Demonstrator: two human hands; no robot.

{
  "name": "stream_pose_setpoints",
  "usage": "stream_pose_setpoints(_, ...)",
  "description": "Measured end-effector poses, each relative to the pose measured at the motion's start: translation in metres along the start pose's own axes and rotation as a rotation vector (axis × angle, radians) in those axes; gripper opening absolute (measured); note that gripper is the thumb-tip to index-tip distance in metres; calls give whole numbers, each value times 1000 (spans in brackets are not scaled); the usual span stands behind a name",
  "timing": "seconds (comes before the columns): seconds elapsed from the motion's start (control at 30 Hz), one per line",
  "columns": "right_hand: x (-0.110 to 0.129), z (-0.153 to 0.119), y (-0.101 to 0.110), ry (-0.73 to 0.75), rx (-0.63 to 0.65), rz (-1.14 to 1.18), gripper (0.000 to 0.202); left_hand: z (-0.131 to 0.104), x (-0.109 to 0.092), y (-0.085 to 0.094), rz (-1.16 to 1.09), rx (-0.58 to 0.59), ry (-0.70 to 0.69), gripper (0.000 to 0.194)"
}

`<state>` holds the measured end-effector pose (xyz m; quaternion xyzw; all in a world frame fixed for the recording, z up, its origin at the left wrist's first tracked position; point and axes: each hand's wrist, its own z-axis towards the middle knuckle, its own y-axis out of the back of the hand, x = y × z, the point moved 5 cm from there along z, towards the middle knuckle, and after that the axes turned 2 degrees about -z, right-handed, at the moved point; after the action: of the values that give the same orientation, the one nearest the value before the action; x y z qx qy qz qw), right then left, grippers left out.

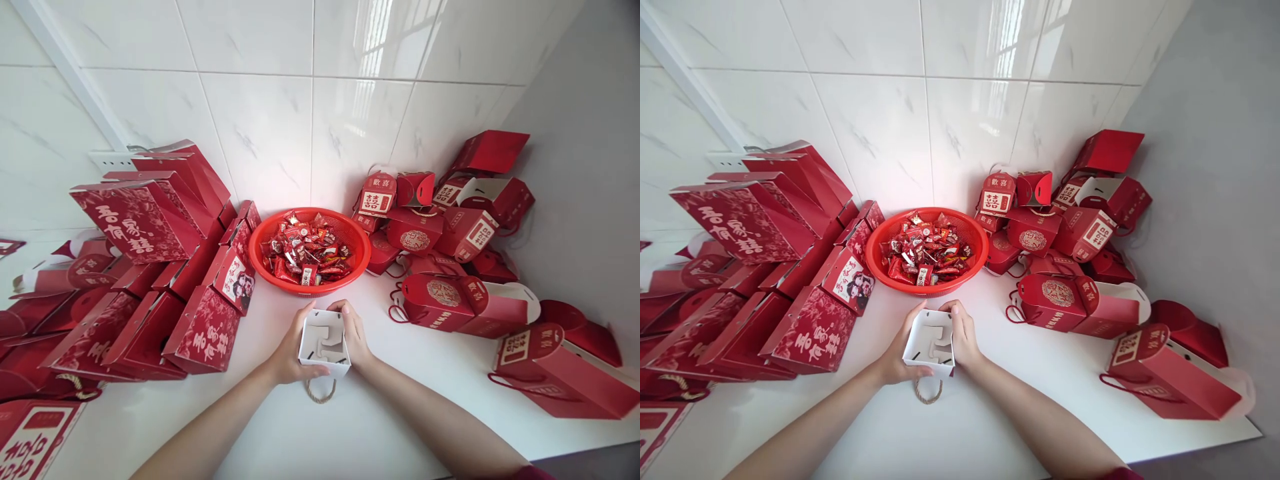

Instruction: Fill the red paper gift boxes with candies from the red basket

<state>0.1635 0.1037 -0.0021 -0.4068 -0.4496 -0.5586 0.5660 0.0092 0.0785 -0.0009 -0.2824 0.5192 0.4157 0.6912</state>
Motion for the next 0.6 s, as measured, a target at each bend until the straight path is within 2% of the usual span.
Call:
stream_pose_setpoints(0.07,0,9,-1,48,29,-146,46,2,0,5,40,-57,-4,117)
stream_pose_setpoints(0.13,8,16,4,172,33,-285,41,3,-2,10,76,-106,-21,115)
stream_pose_setpoints(0.27,46,23,21,516,-79,-584,19,4,-6,16,67,-134,-40,113)
stream_pose_setpoints(0.33,68,32,26,576,-130,-713,14,4,-6,17,64,-133,-33,114)
stream_pose_setpoints(0.4,86,50,24,504,-129,-797,13,3,-6,16,83,-134,-30,115)
stream_pose_setpoints(0.47,94,75,13,361,-30,-841,12,3,-6,16,96,-133,-26,114)
stream_pose_setpoints(0.6,81,119,-12,38,136,-891,14,3,-8,17,112,-165,-21,112)
